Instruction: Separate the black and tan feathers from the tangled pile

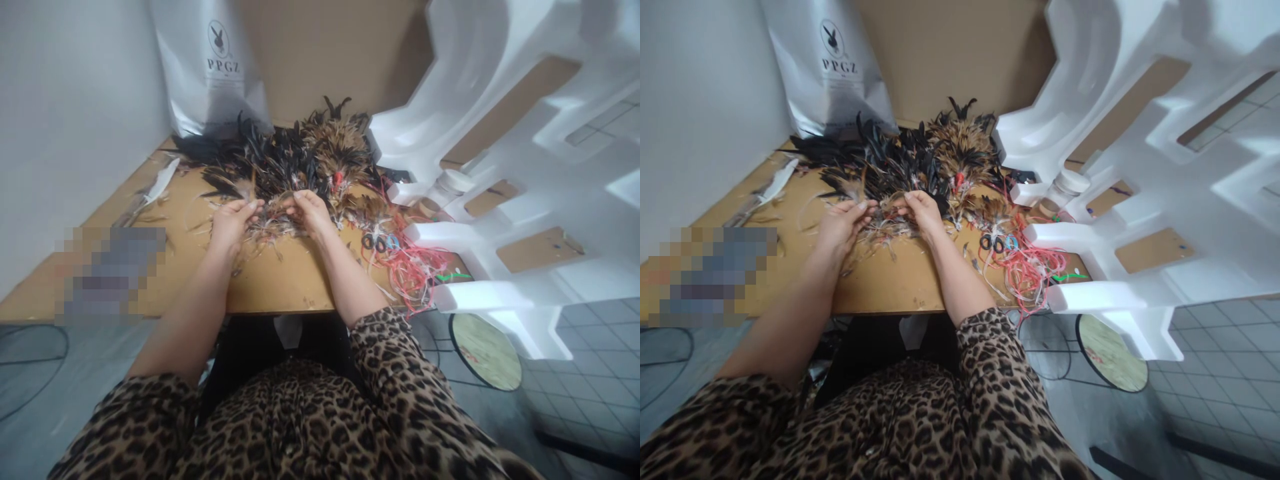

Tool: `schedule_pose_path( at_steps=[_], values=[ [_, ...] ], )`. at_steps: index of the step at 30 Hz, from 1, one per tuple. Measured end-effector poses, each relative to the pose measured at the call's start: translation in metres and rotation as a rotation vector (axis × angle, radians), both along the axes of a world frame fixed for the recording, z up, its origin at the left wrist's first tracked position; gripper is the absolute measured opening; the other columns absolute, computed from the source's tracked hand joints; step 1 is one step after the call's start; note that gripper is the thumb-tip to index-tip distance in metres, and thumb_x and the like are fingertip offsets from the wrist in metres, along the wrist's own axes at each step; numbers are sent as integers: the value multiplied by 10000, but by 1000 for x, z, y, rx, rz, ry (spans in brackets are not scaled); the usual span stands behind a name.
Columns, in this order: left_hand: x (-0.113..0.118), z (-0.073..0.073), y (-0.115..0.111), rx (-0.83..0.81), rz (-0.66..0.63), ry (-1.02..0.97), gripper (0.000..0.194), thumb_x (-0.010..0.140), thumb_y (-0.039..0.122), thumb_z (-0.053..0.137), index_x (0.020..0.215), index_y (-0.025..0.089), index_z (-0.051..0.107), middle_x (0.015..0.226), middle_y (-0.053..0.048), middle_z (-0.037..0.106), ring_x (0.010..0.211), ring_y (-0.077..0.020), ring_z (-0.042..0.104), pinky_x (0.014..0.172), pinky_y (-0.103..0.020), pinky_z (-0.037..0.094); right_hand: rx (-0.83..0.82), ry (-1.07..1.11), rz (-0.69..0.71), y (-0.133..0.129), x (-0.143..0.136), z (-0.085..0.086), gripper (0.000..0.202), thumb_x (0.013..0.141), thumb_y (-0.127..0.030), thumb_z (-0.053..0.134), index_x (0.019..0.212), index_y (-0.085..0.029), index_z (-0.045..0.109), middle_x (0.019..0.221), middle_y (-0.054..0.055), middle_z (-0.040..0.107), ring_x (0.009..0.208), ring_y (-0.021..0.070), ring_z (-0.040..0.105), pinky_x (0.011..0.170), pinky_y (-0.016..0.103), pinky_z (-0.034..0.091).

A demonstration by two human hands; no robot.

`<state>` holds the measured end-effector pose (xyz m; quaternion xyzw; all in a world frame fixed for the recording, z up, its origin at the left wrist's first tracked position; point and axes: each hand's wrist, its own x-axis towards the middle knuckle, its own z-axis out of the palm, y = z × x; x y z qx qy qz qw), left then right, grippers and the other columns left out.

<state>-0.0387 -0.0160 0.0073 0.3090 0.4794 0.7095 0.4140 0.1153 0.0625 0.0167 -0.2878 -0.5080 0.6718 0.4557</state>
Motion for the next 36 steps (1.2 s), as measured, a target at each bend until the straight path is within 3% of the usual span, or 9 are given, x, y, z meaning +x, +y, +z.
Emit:
schedule_pose_path(
  at_steps=[9, 15, 19, 24, 28, 36],
  values=[
    [9, 2, -8, -91, -254, 43, 194, 610, 240, 764, 718, 102, 681, 768, -94, 705, 679, -118, 651, 628, -194, 496, 61, -66, 23, -8, -2, 4, 329, 723, -477, 651, 758, -183, 508, 672, -26, 653, 569, 59, 588, 543, 159, 433],
    [8, 2, -4, -27, -199, -46, 148, 626, 210, 746, 718, 114, 683, 782, -72, 708, 682, -93, 644, 666, -185, 501, -14, -17, 64, -9, -4, 1, 328, 678, -458, 692, 808, -178, 580, 736, -9, 680, 598, 60, 599, 556, 164, 431],
    [8, 2, -2, 16, -126, -45, 119, 651, 209, 720, 730, 124, 692, 791, -68, 709, 699, -93, 644, 701, -200, 502, -43, -108, 103, -15, -9, 0, 347, 631, -434, 732, 838, -170, 643, 741, -5, 681, 565, 44, 548, 540, 165, 410],
    [11, -3, 0, 62, -145, 74, 125, 627, 236, 746, 678, 135, 691, 748, -55, 709, 673, -102, 641, 679, -204, 499, -57, -178, 109, -20, -14, -1, 355, 646, -492, 692, 733, -150, 659, 677, -4, 657, 480, 28, 445, 437, 168, 291],
    [12, -6, -2, 39, -187, 124, 147, 614, 243, 763, 680, 131, 693, 698, -47, 698, 647, -96, 637, 672, -192, 493, -57, -125, 71, -22, -14, 0, 308, 580, -421, 746, 686, -158, 628, 605, -32, 617, 506, 39, 453, 478, 170, 318],
    [7, 2, -6, -58, -264, -141, 154, 671, 191, 717, 798, 110, 685, 862, -97, 716, 730, -117, 673, 654, -183, 512, -1, -129, 0, -23, -10, 8, 297, 568, -387, 748, 677, -147, 610, 519, -63, 525, 509, 48, 445, 528, 188, 363]
  ],
)
